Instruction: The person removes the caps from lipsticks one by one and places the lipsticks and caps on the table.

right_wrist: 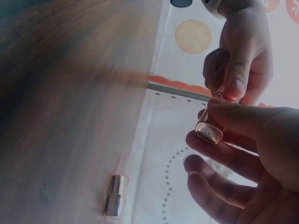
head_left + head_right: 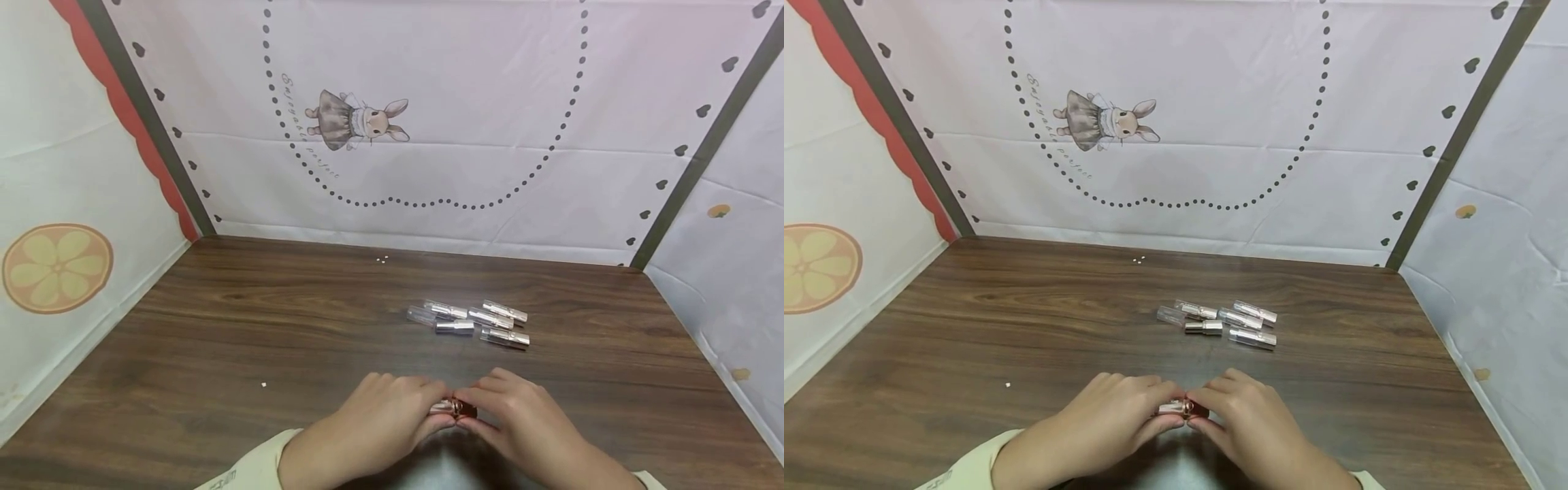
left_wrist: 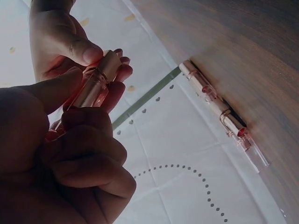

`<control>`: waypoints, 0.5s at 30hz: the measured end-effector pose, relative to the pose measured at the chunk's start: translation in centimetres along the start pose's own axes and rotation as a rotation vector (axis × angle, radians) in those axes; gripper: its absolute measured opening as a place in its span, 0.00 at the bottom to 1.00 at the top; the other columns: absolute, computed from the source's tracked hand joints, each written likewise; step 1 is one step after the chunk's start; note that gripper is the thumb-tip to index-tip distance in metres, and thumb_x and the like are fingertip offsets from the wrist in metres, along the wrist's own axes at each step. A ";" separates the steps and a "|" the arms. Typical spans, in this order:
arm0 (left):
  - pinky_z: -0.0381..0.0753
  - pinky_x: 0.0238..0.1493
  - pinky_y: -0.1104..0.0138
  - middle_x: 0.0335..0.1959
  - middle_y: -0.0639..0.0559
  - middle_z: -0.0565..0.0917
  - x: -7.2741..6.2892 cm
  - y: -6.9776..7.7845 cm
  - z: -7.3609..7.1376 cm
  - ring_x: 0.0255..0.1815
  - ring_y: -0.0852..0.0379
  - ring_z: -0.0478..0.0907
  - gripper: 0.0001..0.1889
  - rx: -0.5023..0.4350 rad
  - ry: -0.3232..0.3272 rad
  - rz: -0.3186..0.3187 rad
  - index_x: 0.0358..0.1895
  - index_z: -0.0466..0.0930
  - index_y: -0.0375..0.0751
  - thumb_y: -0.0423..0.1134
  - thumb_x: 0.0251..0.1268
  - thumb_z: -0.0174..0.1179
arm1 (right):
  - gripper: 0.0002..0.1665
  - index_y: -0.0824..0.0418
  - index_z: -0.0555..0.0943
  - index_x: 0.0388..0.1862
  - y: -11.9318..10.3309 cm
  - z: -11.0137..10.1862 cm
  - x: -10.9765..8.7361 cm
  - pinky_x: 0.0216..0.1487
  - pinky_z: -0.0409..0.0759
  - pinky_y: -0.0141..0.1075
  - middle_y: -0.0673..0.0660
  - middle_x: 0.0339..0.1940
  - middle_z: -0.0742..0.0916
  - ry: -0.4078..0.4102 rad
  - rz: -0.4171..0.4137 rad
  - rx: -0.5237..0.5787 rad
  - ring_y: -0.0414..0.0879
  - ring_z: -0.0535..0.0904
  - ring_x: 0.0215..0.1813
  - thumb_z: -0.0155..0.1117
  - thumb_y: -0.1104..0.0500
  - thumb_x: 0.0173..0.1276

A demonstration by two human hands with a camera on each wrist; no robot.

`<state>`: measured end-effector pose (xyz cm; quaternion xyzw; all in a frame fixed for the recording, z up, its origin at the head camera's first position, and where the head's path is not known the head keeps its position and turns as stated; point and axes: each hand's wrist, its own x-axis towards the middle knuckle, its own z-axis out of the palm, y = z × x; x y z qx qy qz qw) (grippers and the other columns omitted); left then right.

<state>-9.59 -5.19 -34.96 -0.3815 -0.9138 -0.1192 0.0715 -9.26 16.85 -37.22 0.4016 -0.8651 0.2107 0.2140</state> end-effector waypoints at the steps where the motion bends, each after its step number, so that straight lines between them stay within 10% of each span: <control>1: 0.61 0.17 0.73 0.25 0.68 0.77 0.0 0.0 0.0 0.19 0.70 0.67 0.14 -0.003 -0.003 -0.003 0.41 0.81 0.56 0.58 0.74 0.51 | 0.17 0.50 0.88 0.44 0.0 0.0 0.0 0.32 0.73 0.21 0.40 0.36 0.88 -0.004 0.001 0.000 0.32 0.75 0.35 0.79 0.55 0.54; 15: 0.68 0.22 0.72 0.35 0.65 0.85 0.1 0.0 0.2 0.25 0.69 0.77 0.19 -0.047 -0.065 -0.052 0.50 0.80 0.56 0.62 0.76 0.46 | 0.15 0.49 0.87 0.42 0.3 0.1 0.0 0.33 0.77 0.25 0.40 0.35 0.87 0.023 -0.019 -0.054 0.33 0.79 0.36 0.78 0.52 0.55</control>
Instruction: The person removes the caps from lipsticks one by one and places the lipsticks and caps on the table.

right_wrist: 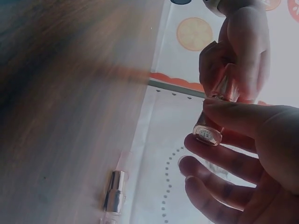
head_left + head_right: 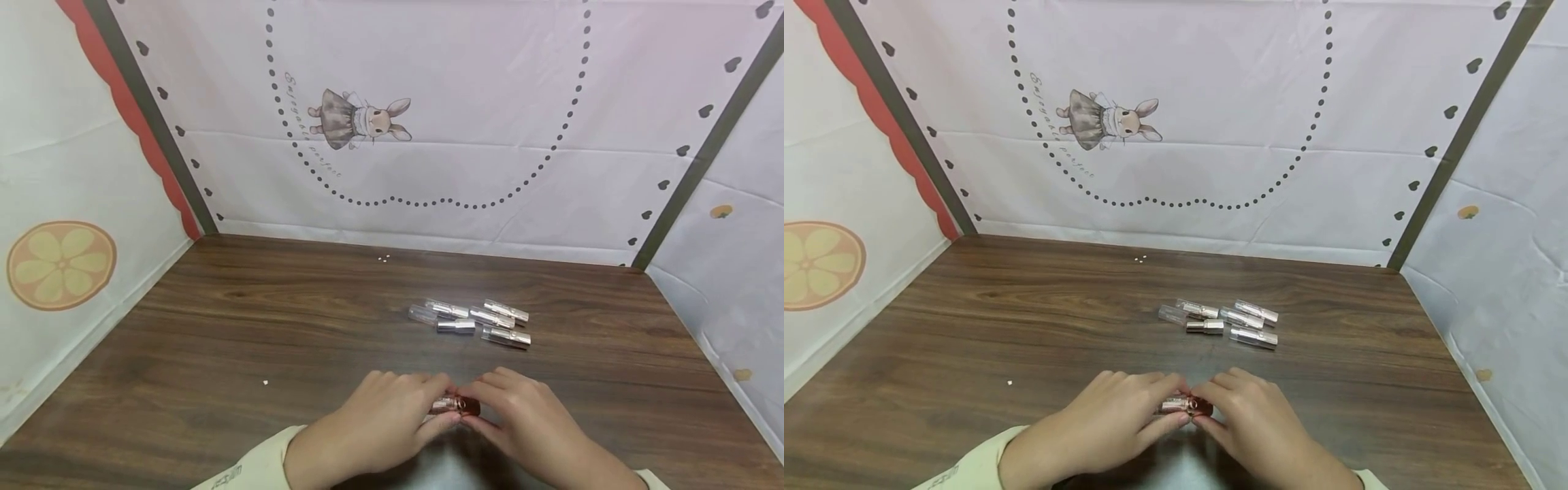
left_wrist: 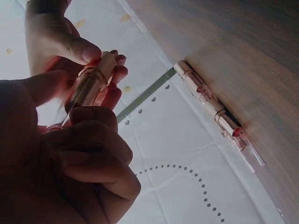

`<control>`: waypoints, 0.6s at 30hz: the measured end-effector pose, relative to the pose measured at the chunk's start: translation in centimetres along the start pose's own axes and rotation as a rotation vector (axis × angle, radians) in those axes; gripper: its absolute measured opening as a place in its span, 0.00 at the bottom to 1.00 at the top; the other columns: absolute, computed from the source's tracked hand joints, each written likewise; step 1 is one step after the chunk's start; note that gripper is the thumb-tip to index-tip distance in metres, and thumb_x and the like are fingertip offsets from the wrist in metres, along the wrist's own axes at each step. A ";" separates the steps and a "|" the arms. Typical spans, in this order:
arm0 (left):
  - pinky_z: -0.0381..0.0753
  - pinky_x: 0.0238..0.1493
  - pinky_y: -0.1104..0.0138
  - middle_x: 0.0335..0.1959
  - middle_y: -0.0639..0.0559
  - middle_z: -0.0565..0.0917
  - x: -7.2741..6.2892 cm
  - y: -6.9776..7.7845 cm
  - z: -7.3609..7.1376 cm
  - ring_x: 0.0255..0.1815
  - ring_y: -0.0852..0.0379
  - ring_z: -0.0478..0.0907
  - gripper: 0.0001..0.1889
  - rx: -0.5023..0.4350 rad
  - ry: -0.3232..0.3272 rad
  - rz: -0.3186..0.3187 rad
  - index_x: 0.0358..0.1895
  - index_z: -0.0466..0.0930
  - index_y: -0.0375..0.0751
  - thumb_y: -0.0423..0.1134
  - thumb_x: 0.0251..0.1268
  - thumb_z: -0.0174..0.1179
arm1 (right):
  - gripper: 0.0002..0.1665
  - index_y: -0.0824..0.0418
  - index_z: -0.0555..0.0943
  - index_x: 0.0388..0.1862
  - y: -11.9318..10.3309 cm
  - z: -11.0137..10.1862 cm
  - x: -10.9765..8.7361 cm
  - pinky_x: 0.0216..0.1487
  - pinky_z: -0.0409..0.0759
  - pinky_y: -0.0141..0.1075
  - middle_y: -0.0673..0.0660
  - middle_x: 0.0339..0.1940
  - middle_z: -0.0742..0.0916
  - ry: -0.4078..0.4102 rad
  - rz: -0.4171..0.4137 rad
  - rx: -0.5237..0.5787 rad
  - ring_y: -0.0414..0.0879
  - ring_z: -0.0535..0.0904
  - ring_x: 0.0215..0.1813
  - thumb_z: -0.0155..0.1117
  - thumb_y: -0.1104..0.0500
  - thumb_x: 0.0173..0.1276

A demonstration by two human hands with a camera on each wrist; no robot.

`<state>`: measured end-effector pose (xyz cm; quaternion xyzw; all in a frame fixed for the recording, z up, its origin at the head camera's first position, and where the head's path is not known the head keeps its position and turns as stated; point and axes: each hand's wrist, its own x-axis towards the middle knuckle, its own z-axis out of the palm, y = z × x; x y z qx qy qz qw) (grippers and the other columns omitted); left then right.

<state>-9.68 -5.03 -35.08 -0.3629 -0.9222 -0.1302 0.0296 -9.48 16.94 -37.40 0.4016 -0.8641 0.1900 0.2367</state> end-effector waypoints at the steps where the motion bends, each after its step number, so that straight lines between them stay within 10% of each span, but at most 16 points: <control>1: 0.68 0.22 0.71 0.37 0.64 0.86 0.0 0.0 0.0 0.26 0.67 0.79 0.21 -0.003 -0.006 -0.007 0.51 0.80 0.56 0.63 0.76 0.45 | 0.15 0.49 0.87 0.41 0.0 0.0 0.0 0.33 0.78 0.25 0.40 0.34 0.87 -0.003 0.004 -0.006 0.33 0.79 0.36 0.78 0.52 0.55; 18: 0.60 0.15 0.70 0.19 0.63 0.71 0.2 -0.5 0.3 0.14 0.66 0.62 0.09 0.033 -0.016 -0.036 0.26 0.74 0.52 0.48 0.62 0.52 | 0.15 0.47 0.84 0.37 0.1 0.2 -0.1 0.29 0.75 0.27 0.37 0.31 0.84 -0.077 0.066 -0.029 0.32 0.77 0.33 0.80 0.55 0.52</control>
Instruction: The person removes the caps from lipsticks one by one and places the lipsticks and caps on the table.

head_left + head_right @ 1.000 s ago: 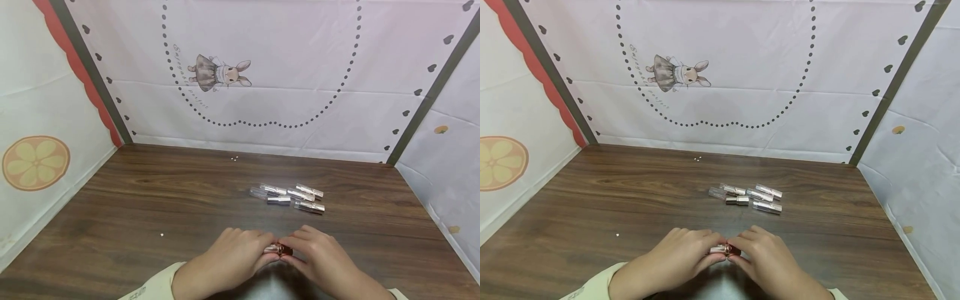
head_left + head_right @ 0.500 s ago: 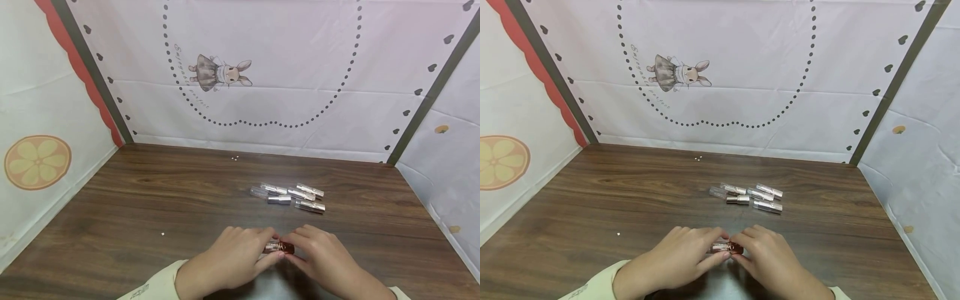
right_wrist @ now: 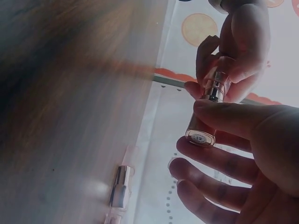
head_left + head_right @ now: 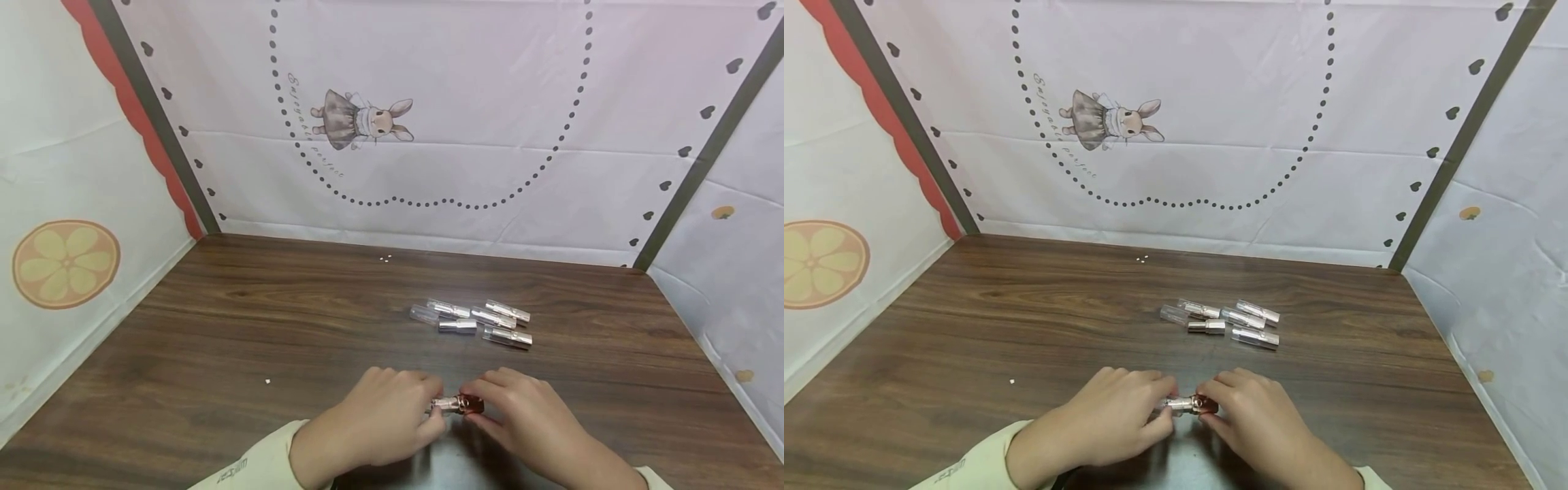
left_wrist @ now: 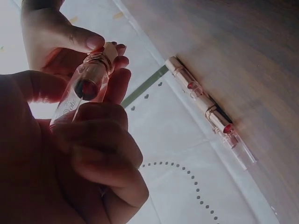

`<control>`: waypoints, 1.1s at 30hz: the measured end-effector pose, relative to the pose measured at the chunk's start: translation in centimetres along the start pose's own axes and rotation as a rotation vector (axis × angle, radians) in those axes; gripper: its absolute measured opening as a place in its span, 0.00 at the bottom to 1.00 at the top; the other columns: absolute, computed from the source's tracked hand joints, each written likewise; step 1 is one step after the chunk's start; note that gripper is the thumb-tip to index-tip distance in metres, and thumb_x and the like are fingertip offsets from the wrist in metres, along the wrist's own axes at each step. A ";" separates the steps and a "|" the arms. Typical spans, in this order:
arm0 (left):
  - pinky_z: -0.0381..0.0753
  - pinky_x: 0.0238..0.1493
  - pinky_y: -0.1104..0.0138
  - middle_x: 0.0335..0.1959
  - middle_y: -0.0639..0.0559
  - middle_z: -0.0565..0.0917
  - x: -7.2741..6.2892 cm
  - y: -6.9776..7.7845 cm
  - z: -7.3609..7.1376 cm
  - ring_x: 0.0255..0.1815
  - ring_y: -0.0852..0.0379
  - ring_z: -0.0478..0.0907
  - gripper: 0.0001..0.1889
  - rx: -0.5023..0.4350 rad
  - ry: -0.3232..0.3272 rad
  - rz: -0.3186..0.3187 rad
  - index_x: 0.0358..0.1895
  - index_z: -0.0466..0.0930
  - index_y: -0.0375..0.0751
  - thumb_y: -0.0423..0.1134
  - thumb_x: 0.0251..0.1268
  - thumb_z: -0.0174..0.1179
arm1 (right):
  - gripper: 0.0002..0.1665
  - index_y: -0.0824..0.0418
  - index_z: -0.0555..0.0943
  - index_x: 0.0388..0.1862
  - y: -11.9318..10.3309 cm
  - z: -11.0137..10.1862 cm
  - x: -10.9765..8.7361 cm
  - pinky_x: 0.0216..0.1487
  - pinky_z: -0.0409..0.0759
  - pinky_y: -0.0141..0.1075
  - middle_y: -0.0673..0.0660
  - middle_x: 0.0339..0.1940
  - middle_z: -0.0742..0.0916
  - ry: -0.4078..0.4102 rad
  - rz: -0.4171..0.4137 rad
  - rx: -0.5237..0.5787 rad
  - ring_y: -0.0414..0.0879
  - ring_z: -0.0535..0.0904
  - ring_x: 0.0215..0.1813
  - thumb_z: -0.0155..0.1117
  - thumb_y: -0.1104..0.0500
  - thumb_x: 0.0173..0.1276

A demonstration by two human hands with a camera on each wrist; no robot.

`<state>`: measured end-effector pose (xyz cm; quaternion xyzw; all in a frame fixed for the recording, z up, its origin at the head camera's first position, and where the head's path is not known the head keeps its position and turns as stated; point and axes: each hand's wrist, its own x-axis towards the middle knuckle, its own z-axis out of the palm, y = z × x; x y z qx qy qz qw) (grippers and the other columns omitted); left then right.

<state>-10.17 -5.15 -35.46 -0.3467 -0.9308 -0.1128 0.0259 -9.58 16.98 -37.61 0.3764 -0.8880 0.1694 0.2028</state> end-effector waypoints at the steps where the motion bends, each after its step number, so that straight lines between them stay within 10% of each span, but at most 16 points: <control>1: 0.60 0.15 0.70 0.20 0.63 0.72 0.0 0.0 0.0 0.14 0.65 0.62 0.08 0.005 -0.004 -0.004 0.28 0.75 0.52 0.48 0.62 0.52 | 0.15 0.47 0.85 0.37 0.0 0.0 0.0 0.29 0.75 0.27 0.37 0.31 0.84 -0.006 0.005 -0.002 0.32 0.77 0.33 0.80 0.55 0.52; 33: 0.61 0.16 0.71 0.21 0.65 0.79 0.4 -0.8 1.1 0.16 0.67 0.66 0.11 0.095 0.061 0.031 0.41 0.77 0.55 0.49 0.58 0.67 | 0.19 0.46 0.77 0.34 1.0 0.0 0.1 0.25 0.75 0.32 0.38 0.28 0.84 -0.153 0.155 -0.102 0.34 0.78 0.28 0.78 0.59 0.47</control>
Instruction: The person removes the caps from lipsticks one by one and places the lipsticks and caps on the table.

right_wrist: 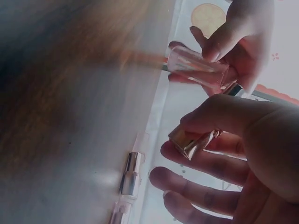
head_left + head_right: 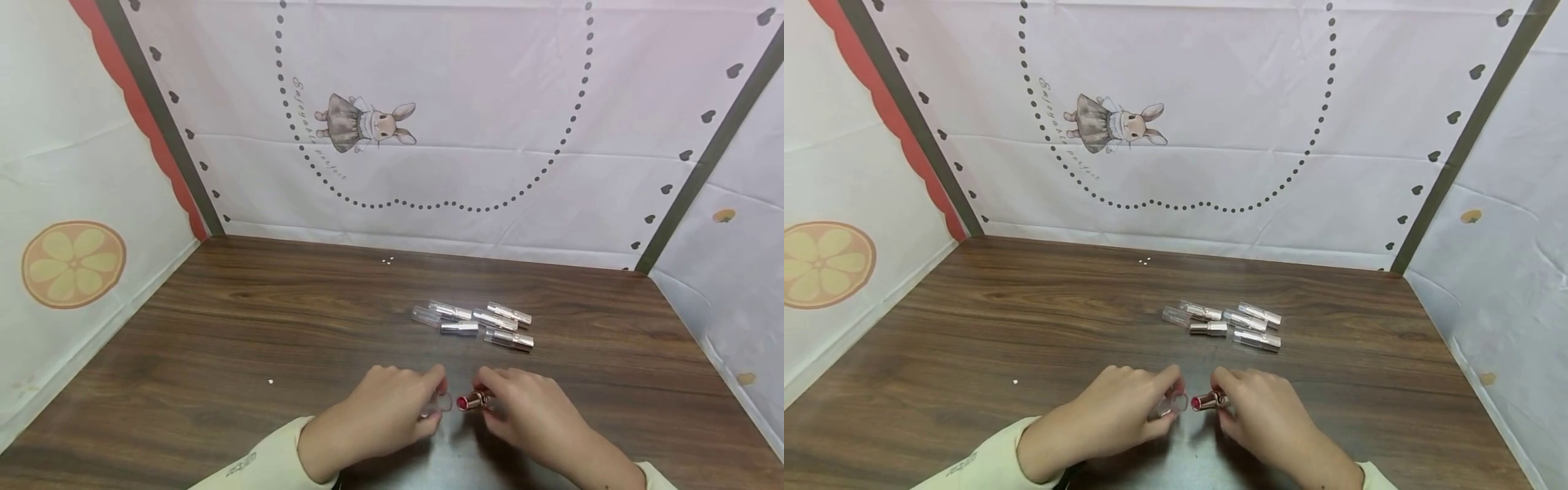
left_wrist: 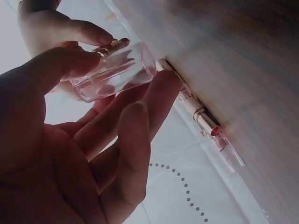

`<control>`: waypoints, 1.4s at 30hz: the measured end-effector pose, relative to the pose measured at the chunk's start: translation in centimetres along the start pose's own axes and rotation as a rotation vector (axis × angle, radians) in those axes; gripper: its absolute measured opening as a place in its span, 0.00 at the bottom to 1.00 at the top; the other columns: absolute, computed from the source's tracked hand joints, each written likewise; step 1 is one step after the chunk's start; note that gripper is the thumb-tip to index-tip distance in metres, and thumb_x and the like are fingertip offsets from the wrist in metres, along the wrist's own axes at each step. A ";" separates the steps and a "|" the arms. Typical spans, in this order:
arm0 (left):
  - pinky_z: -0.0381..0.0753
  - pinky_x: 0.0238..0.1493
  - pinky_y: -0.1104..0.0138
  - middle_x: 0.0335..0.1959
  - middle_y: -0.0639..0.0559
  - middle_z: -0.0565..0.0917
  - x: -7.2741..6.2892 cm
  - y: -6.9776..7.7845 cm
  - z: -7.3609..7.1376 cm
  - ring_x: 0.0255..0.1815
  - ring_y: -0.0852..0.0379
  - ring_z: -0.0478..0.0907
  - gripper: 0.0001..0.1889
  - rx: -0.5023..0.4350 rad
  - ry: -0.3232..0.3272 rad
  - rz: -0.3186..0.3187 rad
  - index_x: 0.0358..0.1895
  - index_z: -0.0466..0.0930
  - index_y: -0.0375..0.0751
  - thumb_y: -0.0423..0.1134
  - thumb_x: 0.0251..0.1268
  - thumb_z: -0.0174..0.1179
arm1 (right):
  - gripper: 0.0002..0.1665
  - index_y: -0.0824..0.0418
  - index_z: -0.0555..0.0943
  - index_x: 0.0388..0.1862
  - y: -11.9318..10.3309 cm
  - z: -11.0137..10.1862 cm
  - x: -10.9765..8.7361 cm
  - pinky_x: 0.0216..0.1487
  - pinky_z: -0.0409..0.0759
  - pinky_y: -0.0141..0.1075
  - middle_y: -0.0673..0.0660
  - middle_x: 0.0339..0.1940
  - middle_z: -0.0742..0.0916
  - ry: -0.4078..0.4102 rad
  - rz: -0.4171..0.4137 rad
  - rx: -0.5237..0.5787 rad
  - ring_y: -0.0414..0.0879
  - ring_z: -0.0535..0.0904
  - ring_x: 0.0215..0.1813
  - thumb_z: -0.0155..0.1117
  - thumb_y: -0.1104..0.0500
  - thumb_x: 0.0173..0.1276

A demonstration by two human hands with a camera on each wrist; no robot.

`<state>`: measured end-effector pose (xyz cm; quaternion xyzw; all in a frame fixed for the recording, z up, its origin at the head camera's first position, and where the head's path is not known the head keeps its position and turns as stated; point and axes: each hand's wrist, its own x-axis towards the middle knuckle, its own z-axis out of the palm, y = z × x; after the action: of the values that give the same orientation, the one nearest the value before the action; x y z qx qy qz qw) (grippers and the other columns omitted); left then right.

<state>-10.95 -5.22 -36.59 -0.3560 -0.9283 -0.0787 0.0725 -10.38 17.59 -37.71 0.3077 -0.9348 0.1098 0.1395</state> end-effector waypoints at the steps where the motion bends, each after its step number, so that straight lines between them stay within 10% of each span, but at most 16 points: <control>1: 0.62 0.17 0.71 0.23 0.65 0.79 0.0 0.0 0.0 0.16 0.67 0.66 0.12 0.001 0.004 0.001 0.41 0.77 0.54 0.49 0.58 0.67 | 0.19 0.46 0.77 0.34 0.0 0.1 0.0 0.25 0.75 0.32 0.38 0.27 0.84 -0.005 0.003 0.012 0.34 0.79 0.28 0.78 0.59 0.47; 7: 0.68 0.20 0.70 0.33 0.63 0.81 0.1 -0.3 0.4 0.21 0.65 0.72 0.13 -0.005 -0.029 -0.017 0.42 0.78 0.55 0.52 0.59 0.69 | 0.18 0.48 0.80 0.36 0.0 0.4 0.1 0.28 0.75 0.29 0.40 0.32 0.81 -0.004 0.009 0.036 0.33 0.76 0.31 0.80 0.58 0.48; 42: 0.70 0.19 0.67 0.19 0.61 0.79 0.6 -1.2 2.4 0.18 0.62 0.74 0.11 0.012 -0.052 0.009 0.30 0.78 0.51 0.45 0.55 0.72 | 0.15 0.42 0.80 0.31 1.8 2.5 0.4 0.36 0.75 0.30 0.32 0.26 0.81 -0.187 0.050 0.354 0.28 0.76 0.31 0.79 0.57 0.53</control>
<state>-12.34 -5.25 -38.97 -0.3617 -0.9288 -0.0635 0.0509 -12.31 18.08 -40.15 0.3130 -0.9171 0.2469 -0.0068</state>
